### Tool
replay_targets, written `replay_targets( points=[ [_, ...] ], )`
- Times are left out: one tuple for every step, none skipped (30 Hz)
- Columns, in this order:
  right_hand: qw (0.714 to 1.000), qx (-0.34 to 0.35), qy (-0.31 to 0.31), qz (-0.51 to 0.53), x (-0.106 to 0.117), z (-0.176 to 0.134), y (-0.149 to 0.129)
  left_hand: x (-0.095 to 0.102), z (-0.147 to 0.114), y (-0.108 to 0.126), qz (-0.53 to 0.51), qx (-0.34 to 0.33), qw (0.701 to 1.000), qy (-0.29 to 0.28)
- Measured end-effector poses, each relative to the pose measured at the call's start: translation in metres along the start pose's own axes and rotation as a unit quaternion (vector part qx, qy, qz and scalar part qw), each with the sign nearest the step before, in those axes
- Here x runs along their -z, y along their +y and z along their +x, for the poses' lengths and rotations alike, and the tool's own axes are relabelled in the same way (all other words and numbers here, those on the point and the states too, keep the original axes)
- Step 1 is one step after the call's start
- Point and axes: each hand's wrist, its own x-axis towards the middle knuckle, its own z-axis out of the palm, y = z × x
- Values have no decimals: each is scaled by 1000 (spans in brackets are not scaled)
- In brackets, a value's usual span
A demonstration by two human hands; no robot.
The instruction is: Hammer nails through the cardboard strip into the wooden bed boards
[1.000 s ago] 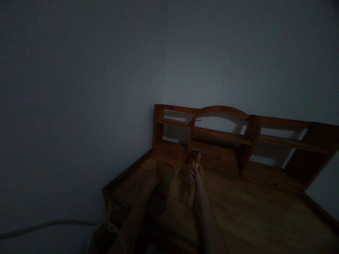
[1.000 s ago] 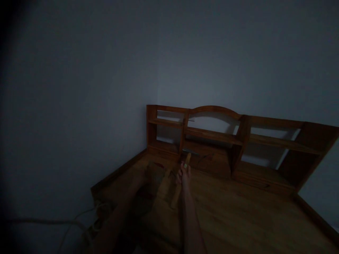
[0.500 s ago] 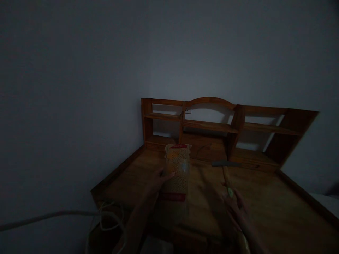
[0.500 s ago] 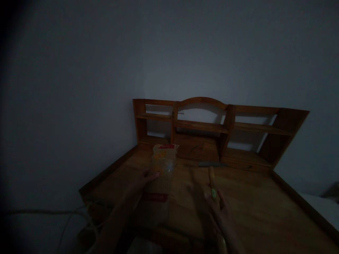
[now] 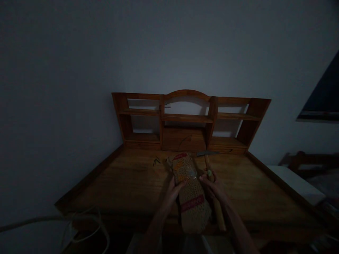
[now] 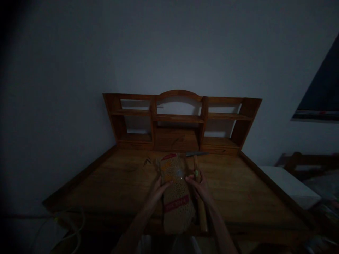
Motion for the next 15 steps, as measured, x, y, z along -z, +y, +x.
replay_targets(
  points=[
    [1000, -1, -3, 4, 0, 0, 3, 0, -1, 0, 5, -4, 1000, -3],
    [1000, -2, -3, 9, 0, 0, 6, -1, -2, 1, 8, -7, 1000, -5],
    [1000, -2, -1, 13, 0, -1, 8, -2, -3, 1, 10, -8, 1000, -6],
    [1000, -1, 3, 17, -1, -2, 10, -3, -4, 0, 12, -7, 1000, -6],
    [1000, 0, 9, 19, -1, -2, 11, -3, -5, 0, 14, -4, 1000, -2],
    [1000, 0, 14, 21, -2, -3, 13, -4, -6, -1, 15, 2, 1000, 3],
    [1000, -1, 18, 22, -2, -4, 13, -4, -6, -1, 14, 12, 1000, 10],
    [1000, -2, 21, 24, -1, -4, 14, -4, -7, -1, 11, 22, 1000, 16],
    [999, -4, 22, 25, -1, -5, 14, -4, -7, -1, 6, 34, 999, 19],
    [999, -7, 22, 28, -1, -6, 14, -5, -8, 0, 0, 44, 999, 17],
    [999, -10, 20, 31, -1, -7, 14, -6, -8, 1, -5, 51, 999, 13],
    [999, -13, 19, 34, -1, -7, 15, -6, -9, 3, -7, 56, 998, 8],
    [999, -17, 17, 36, -1, -8, 15, -7, -9, 5, -7, 59, 998, 4],
    [999, -21, 16, 38, -1, -9, 15, -7, -10, 7, -6, 61, 998, 3],
    [999, -24, 15, 40, -2, -9, 15, -7, -10, 9, -4, 66, 998, 7]
  ],
)
